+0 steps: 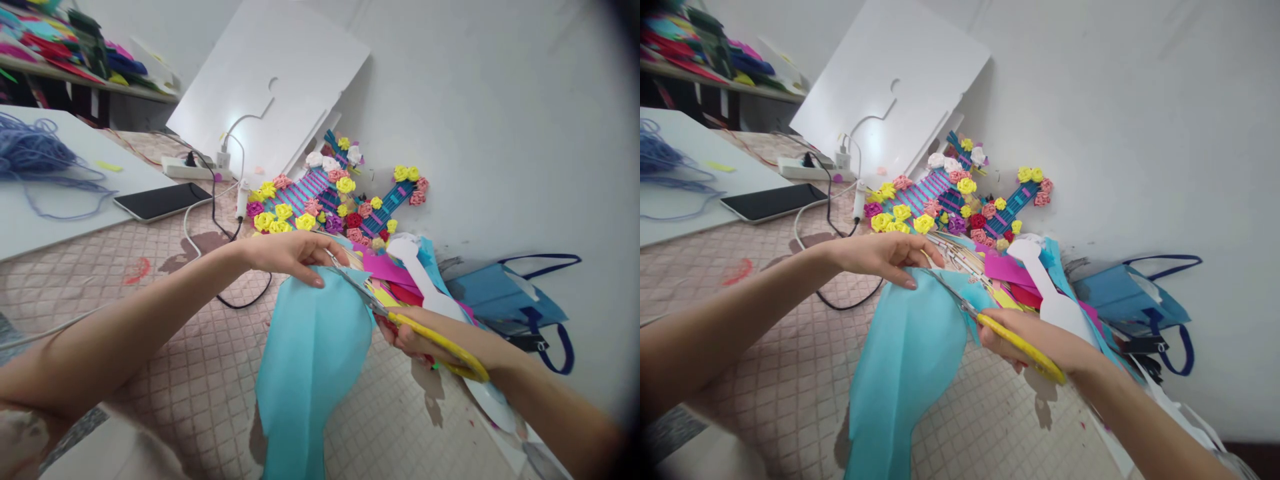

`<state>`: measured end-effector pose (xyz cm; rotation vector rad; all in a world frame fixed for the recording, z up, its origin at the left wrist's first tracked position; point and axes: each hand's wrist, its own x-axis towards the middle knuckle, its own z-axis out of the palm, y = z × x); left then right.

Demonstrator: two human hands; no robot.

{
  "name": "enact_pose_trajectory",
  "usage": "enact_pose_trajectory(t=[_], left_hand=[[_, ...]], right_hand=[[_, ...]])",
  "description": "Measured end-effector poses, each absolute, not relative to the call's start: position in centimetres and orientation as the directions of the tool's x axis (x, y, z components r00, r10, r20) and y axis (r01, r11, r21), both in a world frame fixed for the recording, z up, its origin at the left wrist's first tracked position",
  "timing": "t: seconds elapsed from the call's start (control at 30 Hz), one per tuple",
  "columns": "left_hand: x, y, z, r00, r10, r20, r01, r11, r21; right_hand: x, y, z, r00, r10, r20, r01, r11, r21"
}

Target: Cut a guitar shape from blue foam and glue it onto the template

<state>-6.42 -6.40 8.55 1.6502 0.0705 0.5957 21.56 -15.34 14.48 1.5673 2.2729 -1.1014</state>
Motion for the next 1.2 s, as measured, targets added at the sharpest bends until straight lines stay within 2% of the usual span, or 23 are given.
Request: enact_pose_trajectory(t=[0.23, 0.47, 0.93, 1.2], left_hand=[[-6.4, -6.4, 8.6, 0.861, 0.39, 0.327, -0.268, -0.199, 0.943], [-6.4, -6.3, 8.4, 0.867, 0.382, 0.32, -0.274, -0.169, 0.947], [-6.7, -5.7, 8.1, 0.858, 0.408, 0.311, -0.255, -0.188, 0.949], [-6.7, -5.9, 8.7, 0.862, 0.418, 0.287, -0.246, -0.15, 0.958]], right_hand=[[22.3, -15.1, 14.3, -0.405, 0.736, -0.543, 0.882, 0.158, -0.444], [22.4, -15.3, 14.8, -0.446, 0.719, -0.533, 0.847, 0.147, -0.51], [22.3, -15.3, 15.3, -0.389, 0.762, -0.518, 0.884, 0.151, -0.443], [23.4, -14.8, 14.9, -0.381, 0.781, -0.495, 0.881, 0.145, -0.45]])
